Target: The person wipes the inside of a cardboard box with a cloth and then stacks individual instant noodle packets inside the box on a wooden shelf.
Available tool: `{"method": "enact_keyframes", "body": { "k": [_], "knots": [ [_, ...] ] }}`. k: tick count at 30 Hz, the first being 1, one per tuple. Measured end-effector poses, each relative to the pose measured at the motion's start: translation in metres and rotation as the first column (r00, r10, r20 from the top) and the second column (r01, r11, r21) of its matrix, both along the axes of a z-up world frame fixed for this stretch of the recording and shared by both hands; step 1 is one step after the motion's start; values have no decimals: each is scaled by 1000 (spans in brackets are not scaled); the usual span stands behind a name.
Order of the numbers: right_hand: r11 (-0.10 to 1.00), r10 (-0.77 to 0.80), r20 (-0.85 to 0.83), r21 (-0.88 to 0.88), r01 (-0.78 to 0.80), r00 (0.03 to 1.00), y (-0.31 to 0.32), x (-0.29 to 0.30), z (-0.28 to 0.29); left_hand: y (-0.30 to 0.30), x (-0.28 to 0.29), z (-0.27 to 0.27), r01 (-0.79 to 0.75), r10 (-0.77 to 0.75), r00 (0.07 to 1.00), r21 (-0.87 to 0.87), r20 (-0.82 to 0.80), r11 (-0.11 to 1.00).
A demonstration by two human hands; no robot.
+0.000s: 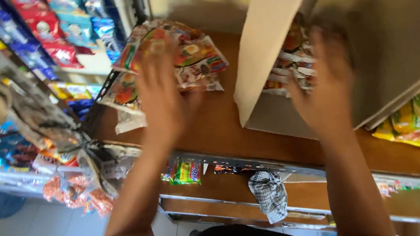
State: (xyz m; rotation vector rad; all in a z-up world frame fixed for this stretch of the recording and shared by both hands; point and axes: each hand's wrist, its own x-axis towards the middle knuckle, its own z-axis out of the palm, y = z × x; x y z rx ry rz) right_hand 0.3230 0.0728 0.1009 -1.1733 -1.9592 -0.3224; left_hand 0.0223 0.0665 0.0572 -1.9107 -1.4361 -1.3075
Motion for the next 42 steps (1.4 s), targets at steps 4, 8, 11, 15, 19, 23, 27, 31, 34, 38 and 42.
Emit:
{"method": "enact_keyframes", "body": {
  "k": [4, 8, 11, 15, 19, 23, 27, 31, 34, 38, 42],
  "knots": [
    [983, 129, -135, 146, -109, 982, -64, 12, -1, 48, -61, 34, -371, 358, 927, -145, -112, 917],
    [979, 171, -195, 148, -143, 966, -88, 20, -13, 84, -85, 16, -383, 332, 924, -503, -191, 775],
    [981, 164, -223, 139, -135, 961, -91, 23, -19, 76, -81, 17, -316, 290, 947, -556, -138, 768],
    [990, 112, -251, 109, -87, 962, -88, 27, -25, 37, -67, 30, -213, 212, 977, -288, -33, 934],
    [977, 196, -258, 128, -168, 946, -86, 32, -20, -47, -43, 77, 208, -201, 978, -194, 55, 959],
    [937, 326, -148, 185, -298, 934, -95, 25, -2, -102, -12, 85, 765, -565, 641, -372, 519, 526],
    [853, 505, 66, 116, -509, 861, -114, 32, -2, -96, 21, 65, 875, -669, 400, -477, 626, 77],
    [805, 591, 41, -79, -587, 805, -130, 37, 10, -76, 52, 41, 880, -571, 211, -408, 794, -243],
    [791, 608, -31, -67, -608, 794, -131, 46, 7, -63, 68, 30, 904, -508, 28, -238, 861, -354],
    [829, 549, -133, -45, -558, 826, -132, 61, 6, -58, 80, 2, 969, -344, -202, 136, 917, -205],
    [985, 142, -145, 121, -125, 979, -113, 62, 30, -39, 98, -16, 727, -691, 539, 149, 482, 670]
  ]
}}
